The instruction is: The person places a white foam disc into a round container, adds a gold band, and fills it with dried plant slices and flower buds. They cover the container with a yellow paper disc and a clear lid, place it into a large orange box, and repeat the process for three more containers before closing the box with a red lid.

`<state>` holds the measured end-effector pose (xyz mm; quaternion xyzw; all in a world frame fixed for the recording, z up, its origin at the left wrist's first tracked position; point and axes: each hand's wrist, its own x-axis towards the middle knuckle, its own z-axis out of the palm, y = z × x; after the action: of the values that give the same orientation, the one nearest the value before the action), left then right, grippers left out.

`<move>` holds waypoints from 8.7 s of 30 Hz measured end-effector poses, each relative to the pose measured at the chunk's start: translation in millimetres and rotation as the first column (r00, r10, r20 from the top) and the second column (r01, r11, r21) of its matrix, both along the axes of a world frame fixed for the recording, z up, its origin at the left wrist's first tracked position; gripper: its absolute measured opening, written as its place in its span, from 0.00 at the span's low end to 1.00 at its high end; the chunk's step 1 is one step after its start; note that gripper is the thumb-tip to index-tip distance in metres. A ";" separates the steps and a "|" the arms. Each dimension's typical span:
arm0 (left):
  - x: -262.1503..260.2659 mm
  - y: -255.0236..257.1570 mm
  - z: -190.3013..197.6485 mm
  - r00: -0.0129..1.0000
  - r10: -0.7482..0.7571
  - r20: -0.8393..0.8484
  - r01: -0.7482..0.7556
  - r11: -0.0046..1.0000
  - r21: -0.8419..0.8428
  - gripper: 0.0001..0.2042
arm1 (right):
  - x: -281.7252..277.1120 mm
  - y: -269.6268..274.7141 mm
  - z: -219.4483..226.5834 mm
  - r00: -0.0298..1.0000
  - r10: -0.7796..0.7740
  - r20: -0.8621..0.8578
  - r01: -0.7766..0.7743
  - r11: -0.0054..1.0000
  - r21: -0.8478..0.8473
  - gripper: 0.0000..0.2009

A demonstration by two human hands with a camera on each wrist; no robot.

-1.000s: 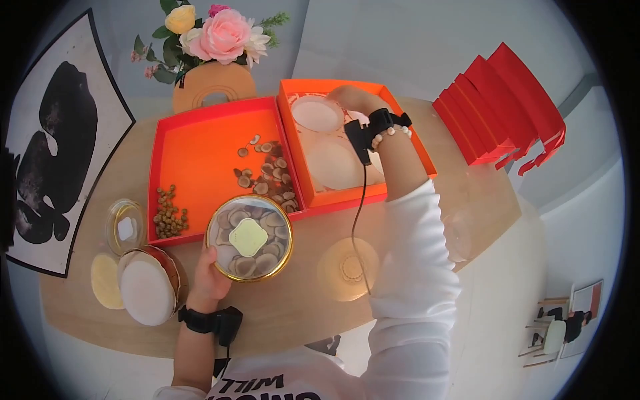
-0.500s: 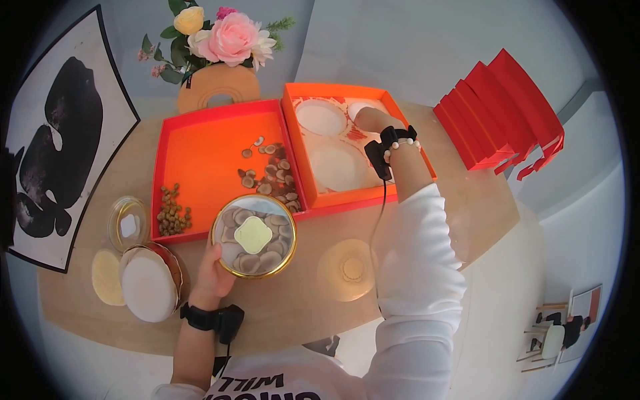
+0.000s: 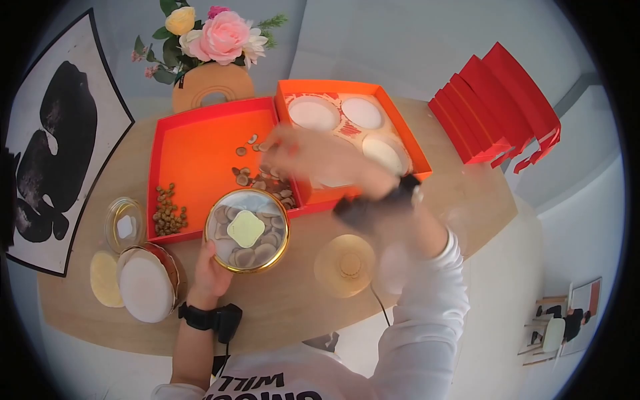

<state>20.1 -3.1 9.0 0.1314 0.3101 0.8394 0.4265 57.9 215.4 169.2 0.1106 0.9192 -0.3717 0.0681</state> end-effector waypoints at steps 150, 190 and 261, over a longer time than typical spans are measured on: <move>4.5 15.5 -14.8 0.959 -0.228 0.168 0.210 0.970 0.119 0.20 | 190.2 65.7 -112.3 0.672 -0.683 -0.285 0.650 0.361 0.668 0.08; 1.0 19.0 -6.2 0.960 -0.080 0.269 -0.035 0.918 0.396 0.34 | 70.5 -123.6 -52.0 0.862 0.184 -0.472 0.029 0.912 0.409 0.10; 8.4 12.7 -0.7 0.902 -0.253 0.351 0.129 0.931 0.340 0.33 | 222.3 18.1 -153.9 0.875 -0.477 -0.082 0.411 0.642 0.647 0.33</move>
<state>28.5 9.6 8.3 0.0574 0.0697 0.8401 0.5349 280.2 233.5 15.4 0.3669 0.9294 -0.0309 -0.0237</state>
